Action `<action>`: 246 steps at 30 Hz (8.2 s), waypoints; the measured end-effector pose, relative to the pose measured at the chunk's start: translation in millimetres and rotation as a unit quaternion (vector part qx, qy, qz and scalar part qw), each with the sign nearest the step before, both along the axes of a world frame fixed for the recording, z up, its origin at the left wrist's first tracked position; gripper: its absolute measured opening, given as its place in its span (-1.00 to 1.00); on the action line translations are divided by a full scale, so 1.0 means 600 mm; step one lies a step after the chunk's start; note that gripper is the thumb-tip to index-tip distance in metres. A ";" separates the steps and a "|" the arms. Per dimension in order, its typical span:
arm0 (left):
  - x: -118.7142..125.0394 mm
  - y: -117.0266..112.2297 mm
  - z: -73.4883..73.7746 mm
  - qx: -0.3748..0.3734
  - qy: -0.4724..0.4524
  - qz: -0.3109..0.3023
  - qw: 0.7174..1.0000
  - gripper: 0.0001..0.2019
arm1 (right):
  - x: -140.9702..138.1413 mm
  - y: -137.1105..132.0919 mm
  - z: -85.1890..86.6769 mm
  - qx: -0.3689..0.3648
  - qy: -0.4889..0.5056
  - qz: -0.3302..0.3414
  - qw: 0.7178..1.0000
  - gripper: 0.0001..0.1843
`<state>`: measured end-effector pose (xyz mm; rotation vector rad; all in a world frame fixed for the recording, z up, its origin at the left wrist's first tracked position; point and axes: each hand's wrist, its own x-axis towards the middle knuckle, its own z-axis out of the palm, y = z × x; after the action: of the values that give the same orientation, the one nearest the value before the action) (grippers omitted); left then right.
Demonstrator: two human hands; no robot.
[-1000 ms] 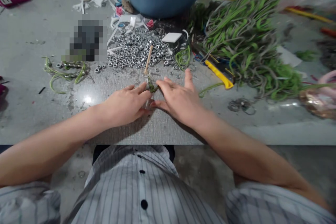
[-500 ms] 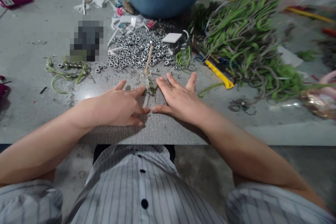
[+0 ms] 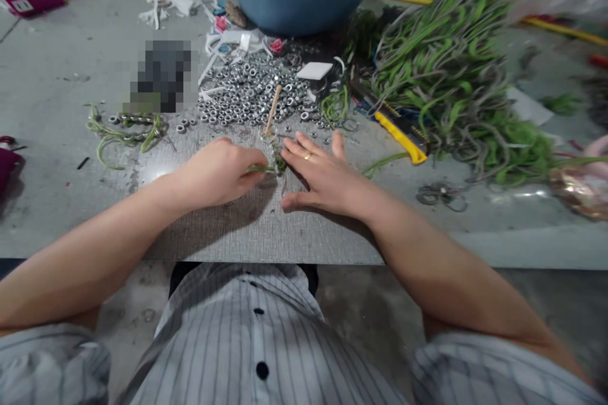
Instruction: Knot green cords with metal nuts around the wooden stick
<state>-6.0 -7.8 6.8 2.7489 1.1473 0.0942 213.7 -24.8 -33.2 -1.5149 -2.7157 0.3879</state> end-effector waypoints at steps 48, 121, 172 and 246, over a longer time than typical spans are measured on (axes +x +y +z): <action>-0.006 0.009 0.000 0.012 0.160 0.011 0.987 -0.74 | 0.002 0.000 0.002 0.148 0.034 0.013 0.988 -0.82; 0.031 -0.009 -0.012 -0.101 0.088 0.110 0.985 -0.70 | -0.016 -0.006 0.000 0.053 0.262 -0.013 0.964 -0.87; 0.020 -0.002 0.001 -0.118 0.149 -0.013 0.982 -0.70 | -0.024 -0.013 -0.003 0.040 0.157 0.112 0.980 -0.88; 0.004 0.009 0.012 -0.110 0.138 0.002 0.984 -0.50 | -0.026 0.005 -0.023 0.146 0.102 0.063 0.982 -0.64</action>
<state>-3.4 -2.2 13.7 2.6175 1.1457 -0.4029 197.9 -21.9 -46.7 -1.1656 -2.5764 0.1288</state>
